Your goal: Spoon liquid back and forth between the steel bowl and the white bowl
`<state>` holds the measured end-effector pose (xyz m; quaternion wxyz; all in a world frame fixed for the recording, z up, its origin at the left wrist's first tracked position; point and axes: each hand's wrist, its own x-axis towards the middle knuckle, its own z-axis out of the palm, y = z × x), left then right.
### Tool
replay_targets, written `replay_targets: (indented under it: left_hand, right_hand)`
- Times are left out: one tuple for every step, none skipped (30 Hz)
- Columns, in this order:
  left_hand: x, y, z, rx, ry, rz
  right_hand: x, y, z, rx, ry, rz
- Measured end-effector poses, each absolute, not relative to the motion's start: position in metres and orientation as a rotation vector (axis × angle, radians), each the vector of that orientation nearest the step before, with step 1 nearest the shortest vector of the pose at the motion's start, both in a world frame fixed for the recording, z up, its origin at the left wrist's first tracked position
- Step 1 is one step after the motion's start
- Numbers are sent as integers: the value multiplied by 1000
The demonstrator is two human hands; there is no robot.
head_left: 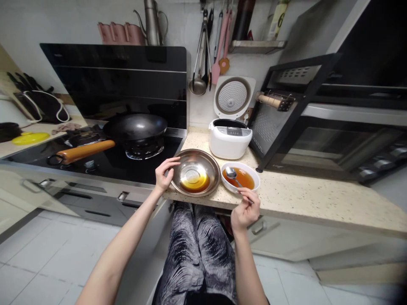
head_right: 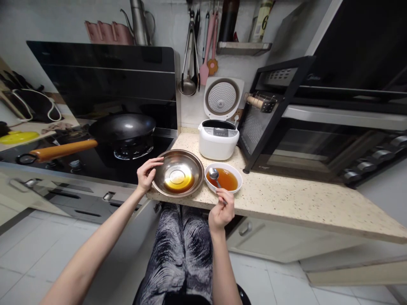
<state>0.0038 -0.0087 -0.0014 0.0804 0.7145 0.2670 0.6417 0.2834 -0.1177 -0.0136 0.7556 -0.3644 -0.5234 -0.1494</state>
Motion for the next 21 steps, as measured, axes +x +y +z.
replay_targets:
  left_hand:
    - [4,-9,-1,2137,796,1920]
    - [4,-9,-1,2139,792,1920]
    - [4,-9,-1,2140,787,1921]
    - [4,-9,-1,2140,782,1922]
    - [4,-9,-1,2141,778,1922]
    - [4,-9,-1,2141,777,1923]
    - [4,-9,-1,2142,777,1923]
    - [4,-9,-1,2142,779,1923]
    - [4,-9,-1,2144,783,1924]
    - [4,-9,-1,2145,788,1923]
    - [3,-9,-2,2145,792,1924]
    - [3,-9,-2,2146,796,1923]
    - [3,-8,-2,2145,800,1922]
    - [3,-8,-2,2144,803,1919]
    - [3,-8,-3,2142,803,1918]
    - [3,-8,-3,2140,803,1919]
    - [3,-8,-3,2139,802,1920]
    - [3,-8,-2,2139,800,1923]
    - [3,-8,-2,2141,799,1926]
    - [3,-9,-2,2143,798,1928]
    - [4,-9,-2,2144,799,1929]
  right_hand:
    - [281,-120,-13,-784,-1121,-298]
    - [278,-121,-13,-773,-1112,-266]
    - [275,-123,-13,-766,-1114,-230]
    - [272,-124,-14,-764,-1121,-192]
    - [269,-125,-15,-764,-1133,-156]
    - [266,-125,-16,-763,-1150,-122]
    - [263,-126,-17,-761,-1169,-89]
    - [260,-126,-18,-759,-1192,-56]
    - [257,-126,-18,-755,-1217,-21]
    - [254,-126,-19,-753,-1239,16]
    - [252,-126,-19,-753,-1257,51]
    - [250,-126,-19,-756,-1269,85]
    - [248,-126,-19,-761,-1276,116]
    - [246,-127,-19,-764,-1278,143]
    - [244,-127,-20,-765,-1277,165]
    - [243,-127,-21,-765,-1274,183]
    - [242,-127,-21,-766,-1272,197]
    - [241,-127,-22,-769,-1269,209]
    - [241,-127,-23,-774,-1266,219]
    - [240,-126,-23,-781,-1265,227]
    - [240,-126,-24,-790,-1266,235]
